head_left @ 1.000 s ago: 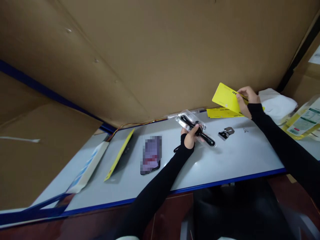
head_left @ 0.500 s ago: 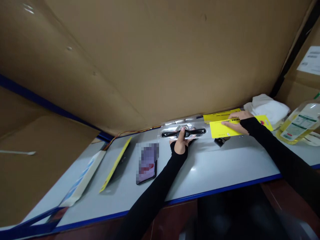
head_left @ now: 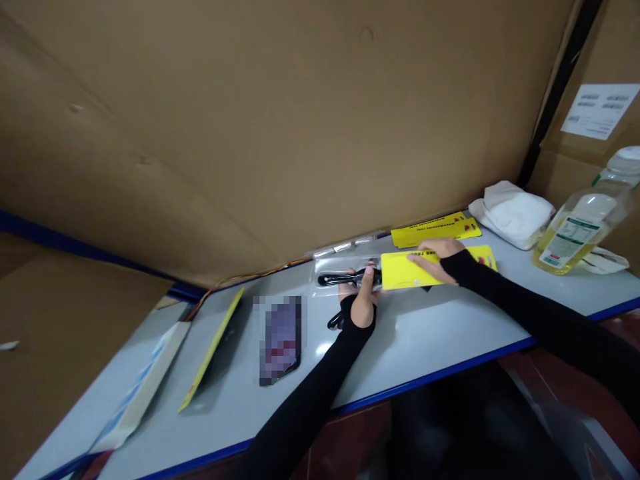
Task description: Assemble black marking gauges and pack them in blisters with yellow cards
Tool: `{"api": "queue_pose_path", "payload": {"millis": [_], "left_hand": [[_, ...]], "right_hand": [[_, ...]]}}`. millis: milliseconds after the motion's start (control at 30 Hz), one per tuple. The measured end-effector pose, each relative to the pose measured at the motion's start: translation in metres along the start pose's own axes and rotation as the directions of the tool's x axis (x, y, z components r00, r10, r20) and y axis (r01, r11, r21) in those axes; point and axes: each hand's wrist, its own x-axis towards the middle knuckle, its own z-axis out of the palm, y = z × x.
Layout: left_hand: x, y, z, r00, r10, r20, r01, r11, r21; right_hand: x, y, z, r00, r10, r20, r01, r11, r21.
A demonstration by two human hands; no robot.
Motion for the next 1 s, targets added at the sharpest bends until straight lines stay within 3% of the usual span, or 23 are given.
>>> {"api": "queue_pose_path", "payload": {"millis": [100, 167, 267, 367, 433, 500, 533, 600, 667, 733, 867, 1000], "left_hand": [[-0.01, -0.014, -0.001, 0.998, -0.058, 0.022, 0.056, 0.994, 0.09], [-0.011, -0.019, -0.005, 0.989, -0.125, 0.074, 0.114, 0.984, 0.134], [0.001, -0.015, -0.011, 0.988, -0.144, 0.054, 0.137, 0.983, 0.126], [0.023, -0.002, -0.013, 0.993, -0.089, -0.072, 0.092, 0.995, 0.048], [0.031, 0.005, -0.013, 0.99, -0.071, -0.123, 0.073, 0.997, 0.017], [0.031, 0.005, -0.01, 0.99, -0.084, -0.113, 0.087, 0.996, 0.021], [0.027, 0.002, -0.008, 0.991, -0.104, -0.086, 0.107, 0.994, 0.033], [0.017, -0.006, -0.004, 0.987, -0.163, -0.012, 0.163, 0.984, 0.067], [0.005, -0.014, -0.001, 0.977, -0.208, 0.042, 0.203, 0.975, 0.094], [-0.002, -0.016, 0.0, 0.973, -0.222, 0.06, 0.216, 0.971, 0.102], [-0.002, -0.005, 0.001, 0.969, -0.227, 0.103, 0.217, 0.971, 0.1], [0.007, 0.006, 0.002, 0.987, -0.139, 0.083, 0.137, 0.99, 0.031]], "right_hand": [[-0.011, -0.021, 0.026, 0.999, 0.052, 0.014, -0.052, 0.998, -0.019], [-0.014, -0.028, 0.03, 0.996, 0.081, 0.042, -0.081, 0.997, -0.008], [-0.01, -0.017, 0.009, 0.999, 0.048, 0.014, -0.048, 0.997, 0.063], [0.003, 0.011, -0.025, 0.96, 0.115, -0.255, -0.104, 0.993, 0.056], [0.009, 0.025, -0.039, 0.892, 0.252, -0.375, -0.164, 0.954, 0.252], [0.01, 0.026, -0.036, 0.855, 0.355, -0.379, -0.113, 0.839, 0.532], [0.007, 0.021, -0.029, 0.859, 0.354, -0.369, -0.056, 0.782, 0.62], [-0.005, 0.002, -0.011, 0.916, 0.247, -0.317, 0.038, 0.733, 0.68], [-0.02, -0.019, 0.005, 0.959, 0.116, -0.259, 0.083, 0.758, 0.647], [-0.033, -0.035, 0.013, 0.961, 0.116, -0.249, 0.079, 0.75, 0.657], [-0.042, -0.044, 0.007, 0.962, 0.114, -0.25, 0.085, 0.742, 0.665], [-0.045, -0.041, 0.003, 0.975, 0.087, -0.205, 0.074, 0.74, 0.668]]}}
